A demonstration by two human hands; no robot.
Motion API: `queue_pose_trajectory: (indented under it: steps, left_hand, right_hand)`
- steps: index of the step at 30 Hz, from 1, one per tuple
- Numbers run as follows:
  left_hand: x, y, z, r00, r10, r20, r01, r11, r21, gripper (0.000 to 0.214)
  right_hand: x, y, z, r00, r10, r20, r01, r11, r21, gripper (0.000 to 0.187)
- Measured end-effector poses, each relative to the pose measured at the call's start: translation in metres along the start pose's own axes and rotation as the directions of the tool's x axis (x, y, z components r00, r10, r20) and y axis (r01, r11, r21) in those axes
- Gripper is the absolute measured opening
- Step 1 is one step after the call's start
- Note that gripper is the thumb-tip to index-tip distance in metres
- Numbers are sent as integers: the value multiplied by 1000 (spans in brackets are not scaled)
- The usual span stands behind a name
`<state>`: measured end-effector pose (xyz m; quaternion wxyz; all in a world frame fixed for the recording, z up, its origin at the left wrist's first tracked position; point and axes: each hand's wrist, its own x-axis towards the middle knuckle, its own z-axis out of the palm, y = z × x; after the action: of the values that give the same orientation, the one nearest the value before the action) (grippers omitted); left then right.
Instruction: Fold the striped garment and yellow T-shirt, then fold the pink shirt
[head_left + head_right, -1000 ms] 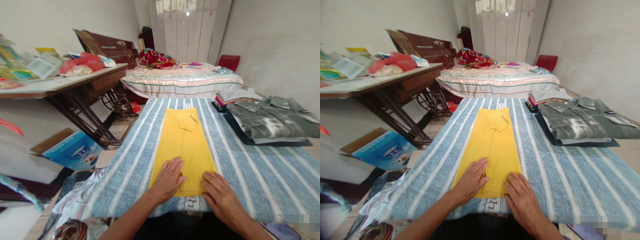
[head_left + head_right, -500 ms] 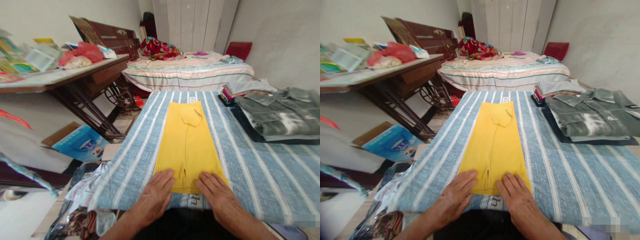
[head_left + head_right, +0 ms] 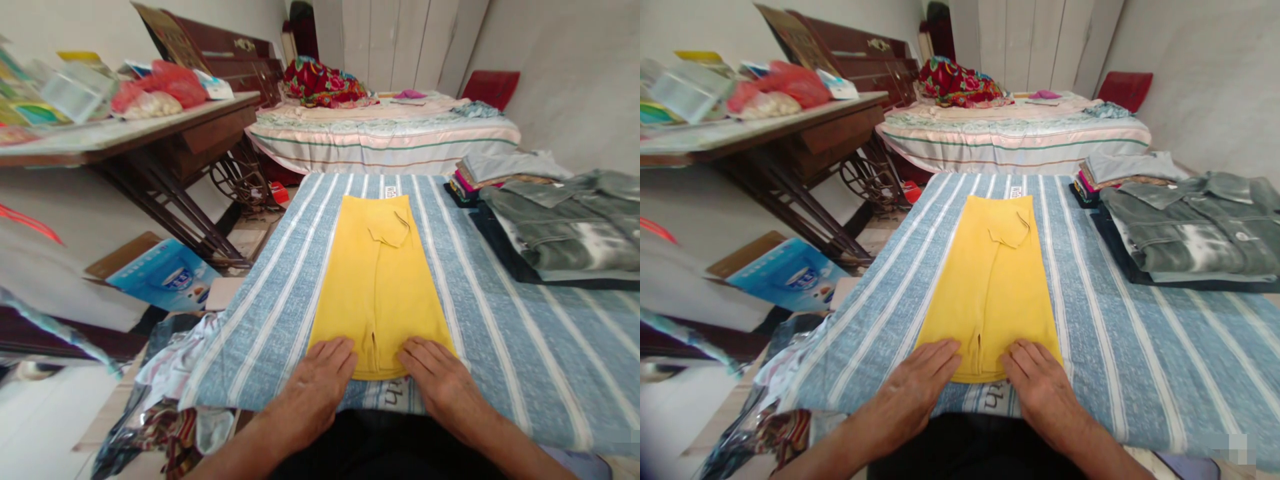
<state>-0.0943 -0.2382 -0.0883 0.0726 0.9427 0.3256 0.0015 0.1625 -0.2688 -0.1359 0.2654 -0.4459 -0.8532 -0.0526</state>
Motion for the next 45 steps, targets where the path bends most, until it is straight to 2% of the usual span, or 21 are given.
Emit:
queue_pose_trajectory:
  steps: [5, 9, 14, 19, 24, 27, 30, 34, 38, 41, 45]
  left_hand:
    - [8, 4, -5, 999, -49, -17, 49, 999, -23, 51]
    - [13, 4, -1, 995, -70, -65, 69, 997, -16, 45]
    - [11, 3, 15, 982, -63, -176, 73, 996, 50, 50]
    - [6, -8, 25, 944, -70, -322, 120, 983, 137, 47]
    - [7, -19, 18, 906, -49, -420, 125, 980, 156, 35]
    - [10, -21, 13, 894, -50, -445, 120, 984, 131, 34]
    - [12, -23, 9, 889, -54, -455, 110, 989, 96, 34]
    - [16, -28, 3, 904, -88, -418, 121, 991, 53, 34]
    - [23, -32, -5, 939, -227, -256, 229, 973, -26, 31]
    - [30, -34, -12, 936, -328, -126, 324, 944, -58, 31]
    - [37, -34, -19, 930, -367, -27, 365, 928, -73, 34]
  right_hand:
    - [4, 2, 1, 997, 61, -47, -59, 997, 52, 37]
    - [3, -1, 6, 993, 90, -79, -87, 995, 47, 37]
    - [-9, -6, 12, 993, 102, -53, -104, 993, -47, 45]
    - [-20, -1, 12, 989, 99, -114, -112, 986, -120, 44]
    - [-19, 6, 14, 983, 116, -143, -135, 982, -134, 43]
    - [-16, 7, 14, 981, 83, -174, -108, 984, -141, 44]
    - [-14, 9, 12, 985, 78, -157, -103, 982, -156, 47]
    - [-12, 11, 10, 986, 130, -103, -146, 977, -157, 48]
    - [-9, 11, 10, 982, 161, -102, -174, 976, -130, 44]
    - [-6, 10, 10, 982, 126, -140, -144, 981, -128, 39]
    - [-2, 11, 8, 981, 115, -154, -137, 981, -138, 36]
